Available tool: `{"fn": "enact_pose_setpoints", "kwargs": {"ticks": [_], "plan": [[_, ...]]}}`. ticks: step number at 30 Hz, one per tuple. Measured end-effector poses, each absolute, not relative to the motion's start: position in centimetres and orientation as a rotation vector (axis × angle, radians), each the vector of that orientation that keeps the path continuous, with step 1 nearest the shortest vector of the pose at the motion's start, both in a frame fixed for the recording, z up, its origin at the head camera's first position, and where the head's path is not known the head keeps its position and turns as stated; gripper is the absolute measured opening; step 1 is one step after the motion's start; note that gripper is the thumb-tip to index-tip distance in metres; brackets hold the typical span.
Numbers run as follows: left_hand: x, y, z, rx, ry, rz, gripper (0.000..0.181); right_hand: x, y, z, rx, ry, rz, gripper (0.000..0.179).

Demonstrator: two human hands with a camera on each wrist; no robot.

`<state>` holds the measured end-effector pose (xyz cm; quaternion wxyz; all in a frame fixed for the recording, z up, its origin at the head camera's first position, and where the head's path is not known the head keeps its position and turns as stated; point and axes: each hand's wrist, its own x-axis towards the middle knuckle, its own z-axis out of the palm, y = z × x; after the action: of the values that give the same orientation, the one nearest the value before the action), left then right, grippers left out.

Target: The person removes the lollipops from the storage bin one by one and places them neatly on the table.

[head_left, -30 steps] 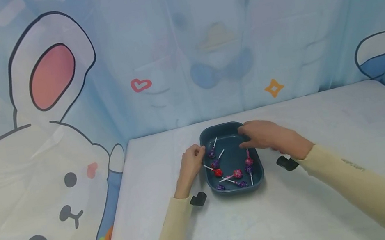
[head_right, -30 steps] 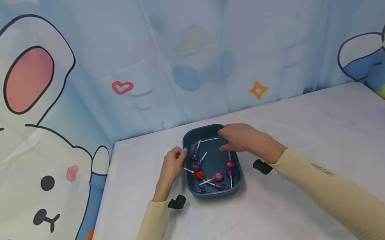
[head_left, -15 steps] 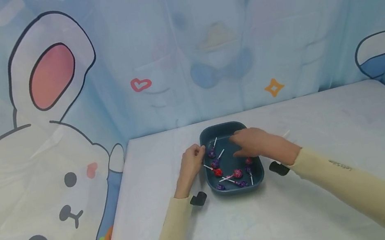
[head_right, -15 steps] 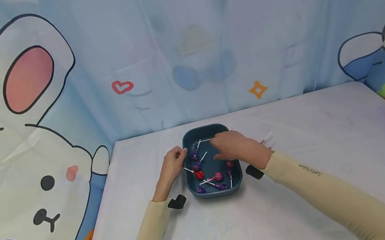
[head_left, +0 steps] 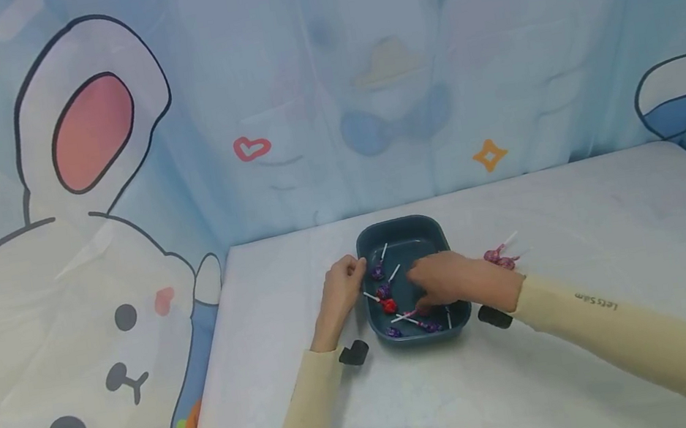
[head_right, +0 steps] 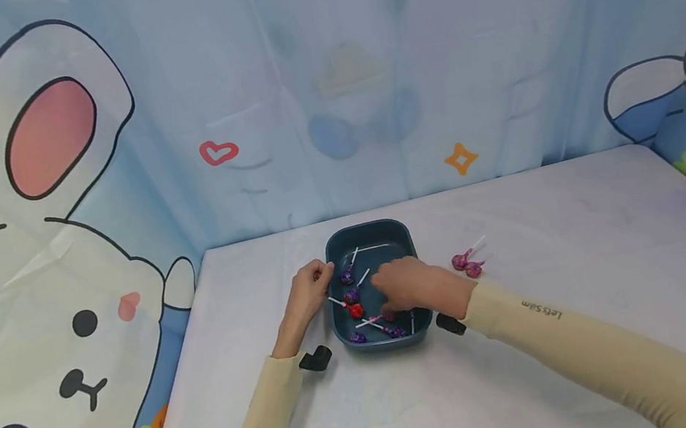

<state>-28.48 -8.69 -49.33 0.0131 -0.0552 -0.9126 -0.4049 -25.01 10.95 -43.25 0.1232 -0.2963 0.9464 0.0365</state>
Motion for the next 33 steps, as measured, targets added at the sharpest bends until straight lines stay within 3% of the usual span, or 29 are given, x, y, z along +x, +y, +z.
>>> {"fn": "enact_pose_setpoints", "kwargs": {"ticks": [14, 33], "plan": [[-28.6, -8.8, -49.3, -0.187, -2.846, -1.252, 0.031, -24.1, 10.4, -43.9, -1.008, 2.734, 0.11, 0.021], [-28.5, -8.7, -49.2, -0.161, -2.848, -1.271, 0.03, -24.3, 10.4, -44.2, -1.04, 2.746, 0.134, 0.018]]}}
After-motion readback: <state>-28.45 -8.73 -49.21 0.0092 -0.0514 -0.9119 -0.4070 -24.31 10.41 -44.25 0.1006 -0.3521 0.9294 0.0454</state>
